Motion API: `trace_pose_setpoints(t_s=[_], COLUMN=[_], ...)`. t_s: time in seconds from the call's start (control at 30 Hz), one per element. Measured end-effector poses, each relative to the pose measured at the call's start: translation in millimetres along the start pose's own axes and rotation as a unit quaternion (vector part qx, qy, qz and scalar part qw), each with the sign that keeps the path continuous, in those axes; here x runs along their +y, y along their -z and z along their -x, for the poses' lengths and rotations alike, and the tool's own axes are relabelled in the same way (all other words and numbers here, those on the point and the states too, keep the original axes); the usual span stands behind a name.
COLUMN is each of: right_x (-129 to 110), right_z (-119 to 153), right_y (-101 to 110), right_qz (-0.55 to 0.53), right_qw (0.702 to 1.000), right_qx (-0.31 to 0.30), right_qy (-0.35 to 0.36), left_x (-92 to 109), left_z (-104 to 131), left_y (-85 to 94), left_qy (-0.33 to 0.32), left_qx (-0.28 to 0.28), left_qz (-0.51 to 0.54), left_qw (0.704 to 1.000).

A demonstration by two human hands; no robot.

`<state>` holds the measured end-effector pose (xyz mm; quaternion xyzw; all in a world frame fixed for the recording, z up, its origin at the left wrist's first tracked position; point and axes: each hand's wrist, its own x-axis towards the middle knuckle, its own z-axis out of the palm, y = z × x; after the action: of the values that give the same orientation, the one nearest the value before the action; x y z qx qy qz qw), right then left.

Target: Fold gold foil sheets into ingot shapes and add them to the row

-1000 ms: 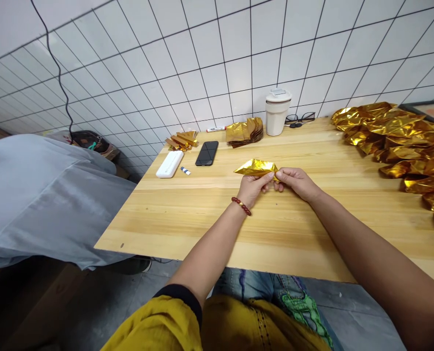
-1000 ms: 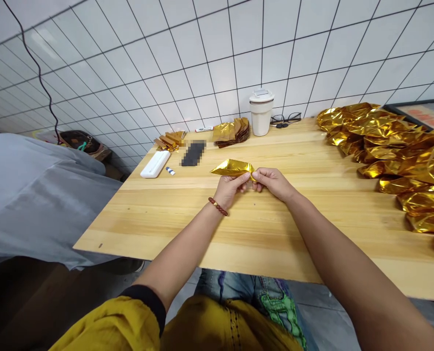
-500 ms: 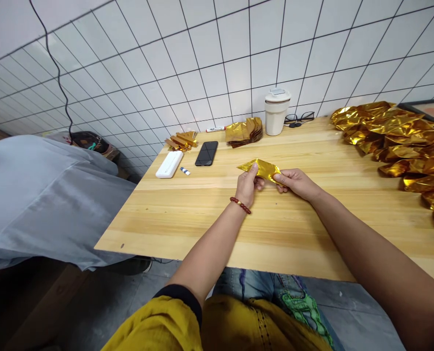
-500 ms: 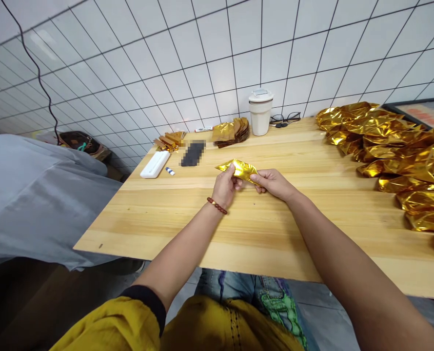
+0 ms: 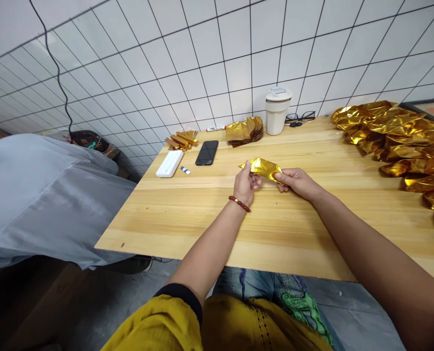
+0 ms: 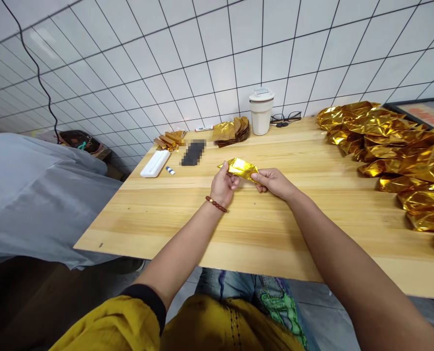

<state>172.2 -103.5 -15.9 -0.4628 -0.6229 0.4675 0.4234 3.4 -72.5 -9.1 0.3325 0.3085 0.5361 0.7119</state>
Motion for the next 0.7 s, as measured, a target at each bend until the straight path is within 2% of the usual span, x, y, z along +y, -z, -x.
trace_pose_setpoints(t_s=[0.33,0.6,0.7], right_x=[-2.5,0.6,1.8], right_z=[-1.1,-1.4,-1.7], right_y=[-2.9,-3.6,-3.1], right_qz=[0.005,0.000,0.001], right_qw=[1.000,0.999,0.999], right_qx=[0.018,0.039,0.039], right_qy=[-0.018,-0.012,-0.009], left_x=[4.2,8.0,10.0], left_z=[-3.6,-2.4,-2.9], left_y=[1.7,2.1,3.9], left_qy=[0.040,0.023,0.044], left_qx=[0.018,0.019,0.020], left_qz=[0.033,0.064,0.089], left_qw=[0.998,0.998,0.995])
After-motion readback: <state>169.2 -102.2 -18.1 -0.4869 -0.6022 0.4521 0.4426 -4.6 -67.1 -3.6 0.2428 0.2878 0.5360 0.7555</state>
